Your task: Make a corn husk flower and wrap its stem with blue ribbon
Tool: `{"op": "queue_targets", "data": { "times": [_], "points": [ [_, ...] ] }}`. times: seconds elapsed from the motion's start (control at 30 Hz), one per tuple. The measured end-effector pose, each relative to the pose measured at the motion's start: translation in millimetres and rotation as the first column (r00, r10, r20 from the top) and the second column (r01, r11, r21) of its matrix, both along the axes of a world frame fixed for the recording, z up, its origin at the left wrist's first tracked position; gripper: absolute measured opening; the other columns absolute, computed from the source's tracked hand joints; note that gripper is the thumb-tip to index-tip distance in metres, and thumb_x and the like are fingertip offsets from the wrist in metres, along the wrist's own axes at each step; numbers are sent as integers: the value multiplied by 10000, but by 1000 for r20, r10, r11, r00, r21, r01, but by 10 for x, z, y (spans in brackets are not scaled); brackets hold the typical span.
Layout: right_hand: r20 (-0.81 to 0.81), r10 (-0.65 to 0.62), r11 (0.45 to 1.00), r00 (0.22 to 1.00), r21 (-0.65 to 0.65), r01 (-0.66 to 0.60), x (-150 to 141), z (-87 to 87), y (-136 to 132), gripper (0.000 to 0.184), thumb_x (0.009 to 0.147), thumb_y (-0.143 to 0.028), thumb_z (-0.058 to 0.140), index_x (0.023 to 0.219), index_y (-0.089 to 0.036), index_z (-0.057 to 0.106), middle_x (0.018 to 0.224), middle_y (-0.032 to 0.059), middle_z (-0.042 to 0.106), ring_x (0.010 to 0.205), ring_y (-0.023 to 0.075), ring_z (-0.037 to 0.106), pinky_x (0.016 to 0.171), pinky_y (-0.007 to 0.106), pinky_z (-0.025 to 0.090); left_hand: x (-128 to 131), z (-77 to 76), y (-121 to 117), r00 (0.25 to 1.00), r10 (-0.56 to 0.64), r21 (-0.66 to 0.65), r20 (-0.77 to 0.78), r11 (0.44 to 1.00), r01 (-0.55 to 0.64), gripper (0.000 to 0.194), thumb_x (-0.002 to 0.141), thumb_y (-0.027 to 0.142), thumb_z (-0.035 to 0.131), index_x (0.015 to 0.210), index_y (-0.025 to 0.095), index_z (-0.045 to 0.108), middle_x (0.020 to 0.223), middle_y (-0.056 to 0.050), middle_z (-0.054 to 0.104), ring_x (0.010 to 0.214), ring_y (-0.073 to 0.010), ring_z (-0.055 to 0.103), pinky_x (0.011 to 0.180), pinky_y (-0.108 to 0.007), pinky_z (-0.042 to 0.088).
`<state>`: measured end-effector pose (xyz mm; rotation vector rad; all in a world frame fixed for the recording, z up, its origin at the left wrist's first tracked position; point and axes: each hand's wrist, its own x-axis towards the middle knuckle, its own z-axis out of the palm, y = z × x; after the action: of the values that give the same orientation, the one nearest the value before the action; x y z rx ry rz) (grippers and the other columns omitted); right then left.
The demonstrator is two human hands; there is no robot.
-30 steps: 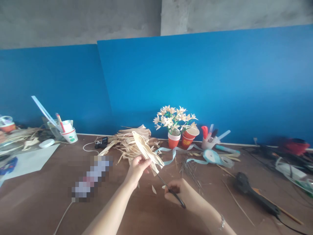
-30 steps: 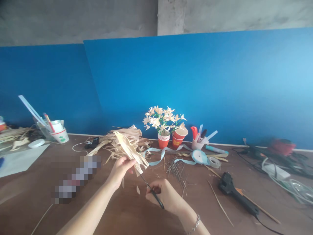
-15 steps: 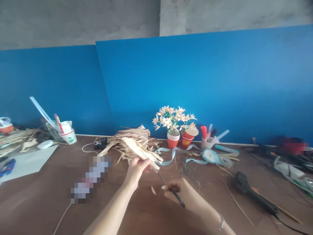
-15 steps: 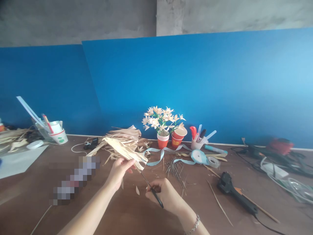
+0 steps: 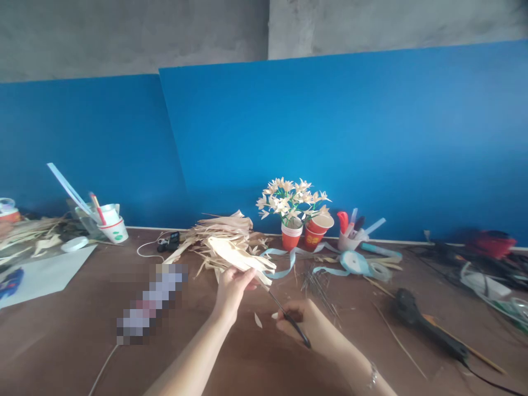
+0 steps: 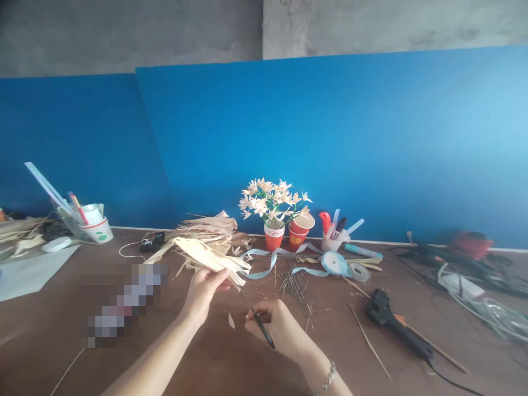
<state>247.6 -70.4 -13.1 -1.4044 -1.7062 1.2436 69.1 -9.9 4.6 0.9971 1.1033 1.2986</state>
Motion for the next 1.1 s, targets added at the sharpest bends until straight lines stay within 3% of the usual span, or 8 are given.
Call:
{"op": "queue_targets", "data": {
  "times": [0.2, 0.43, 0.7, 0.87, 1.1],
  "points": [
    [-41, -31, 995, 999, -91, 27, -17, -30, 0, 315, 706, -449, 663, 763, -140, 641, 487, -47, 474, 408, 61, 355, 384, 182, 249, 18, -49, 17, 999, -2, -12, 39, 1000, 3, 285, 625, 351, 766, 704, 96, 667, 615, -58, 697, 621, -171, 667, 580, -239, 542],
    [-37, -24, 997, 999, -72, 21, -34, 24, -13, 305, 706, -438, 662, 724, -136, 627, 473, -53, 455, 404, 50, 333, 378, 177, 245, 37, -79, 15, 998, -8, -22, 70, 1000, 10, 291, 616, 351, 778, 710, 99, 664, 632, -51, 694, 617, -164, 661, 590, -248, 552],
    [-122, -4, 972, 993, -236, -25, 57, 18, -1, 225, 702, -348, 658, 773, -137, 618, 449, -68, 468, 340, 42, 367, 327, 156, 216, -71, -130, 136, 994, 35, -32, 102, 999, -32, 301, 594, 330, 792, 727, 104, 645, 659, -22, 664, 604, -127, 625, 586, -236, 550],
    [-204, 7, 964, 979, -259, -61, 146, -23, 26, 184, 719, -309, 630, 787, -138, 619, 393, -82, 453, 307, 34, 330, 314, 150, 210, -178, -106, 188, 995, -97, 18, 13, 995, 97, 321, 624, 357, 774, 803, 115, 660, 716, -31, 685, 647, -140, 630, 590, -234, 539],
    [-149, 61, 954, 987, -280, -102, 175, -43, 32, 193, 712, -304, 646, 791, -129, 632, 416, -74, 467, 318, 38, 361, 306, 150, 206, -197, -111, 172, 959, -266, 27, -97, 963, 270, 295, 653, 365, 752, 814, 136, 661, 676, -11, 670, 606, -141, 607, 570, -244, 514]
  ]
}}
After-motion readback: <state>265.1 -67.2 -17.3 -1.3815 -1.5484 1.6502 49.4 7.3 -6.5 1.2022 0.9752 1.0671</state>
